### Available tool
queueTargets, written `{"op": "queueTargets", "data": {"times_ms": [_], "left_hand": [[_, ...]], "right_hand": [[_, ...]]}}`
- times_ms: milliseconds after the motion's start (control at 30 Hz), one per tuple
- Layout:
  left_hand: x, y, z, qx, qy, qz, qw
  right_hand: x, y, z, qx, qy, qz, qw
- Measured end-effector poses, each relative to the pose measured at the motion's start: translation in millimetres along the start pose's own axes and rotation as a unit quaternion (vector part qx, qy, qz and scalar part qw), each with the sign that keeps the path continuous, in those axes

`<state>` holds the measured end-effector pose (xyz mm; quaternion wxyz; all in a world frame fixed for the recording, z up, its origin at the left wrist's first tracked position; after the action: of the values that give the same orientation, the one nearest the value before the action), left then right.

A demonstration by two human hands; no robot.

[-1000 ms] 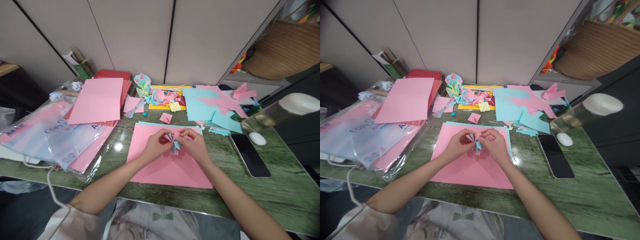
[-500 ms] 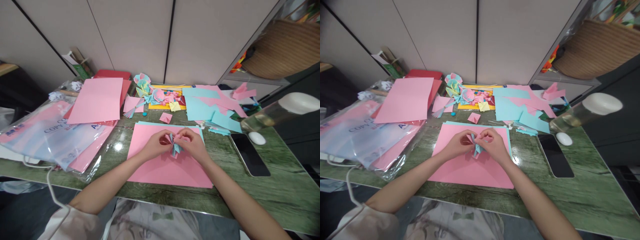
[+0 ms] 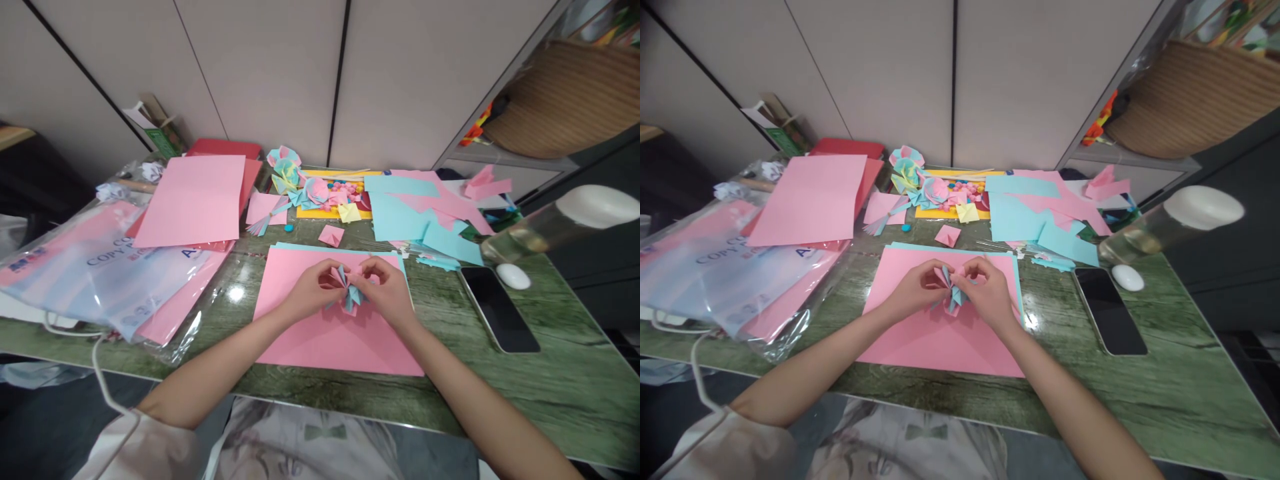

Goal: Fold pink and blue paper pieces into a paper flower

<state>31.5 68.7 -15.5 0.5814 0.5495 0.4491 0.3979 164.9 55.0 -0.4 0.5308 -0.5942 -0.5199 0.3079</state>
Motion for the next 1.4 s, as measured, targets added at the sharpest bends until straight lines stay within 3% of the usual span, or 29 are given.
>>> {"op": "queueTargets", "data": {"times_ms": [200,400,533,700,933,1400], "left_hand": [[0,-1,0.3,-0.021,-0.009,-0.003,1.000],[-4,19,-5.4,0.082,0.045,0.120,0.988],[-8,31,-8.1,0.131,0.076,0.166,0.974],[-11,38,-12.1,0.142,0.109,0.194,0.965],[-19,48,-12.5,0.126,0.120,0.285,0.943],[-23,48,-10.9,0.082,0.098,0.305,0.944]], "right_hand": [[-2,-1,2,-0.008,-0.009,0.003,1.000],[-3,-10,2,-0.058,-0.005,-0.064,0.996],[-5,-15,0,-0.049,0.002,-0.093,0.994],[-9,-27,-3,-0.033,0.004,-0.163,0.986],[-16,-41,-8,-0.016,0.016,-0.255,0.967],[-20,-45,-9,-0.015,0.018,-0.290,0.957]]}}
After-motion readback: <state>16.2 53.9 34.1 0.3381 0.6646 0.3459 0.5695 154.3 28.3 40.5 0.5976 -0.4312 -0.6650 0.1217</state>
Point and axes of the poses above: each hand's wrist, its own x-axis towards the middle knuckle, its own z-axis out of the palm, y = z × x, the point moved 6 cm from there along x, towards the middle knuckle, and after that the axes turned 13 degrees about y, right-handed, at the moved point
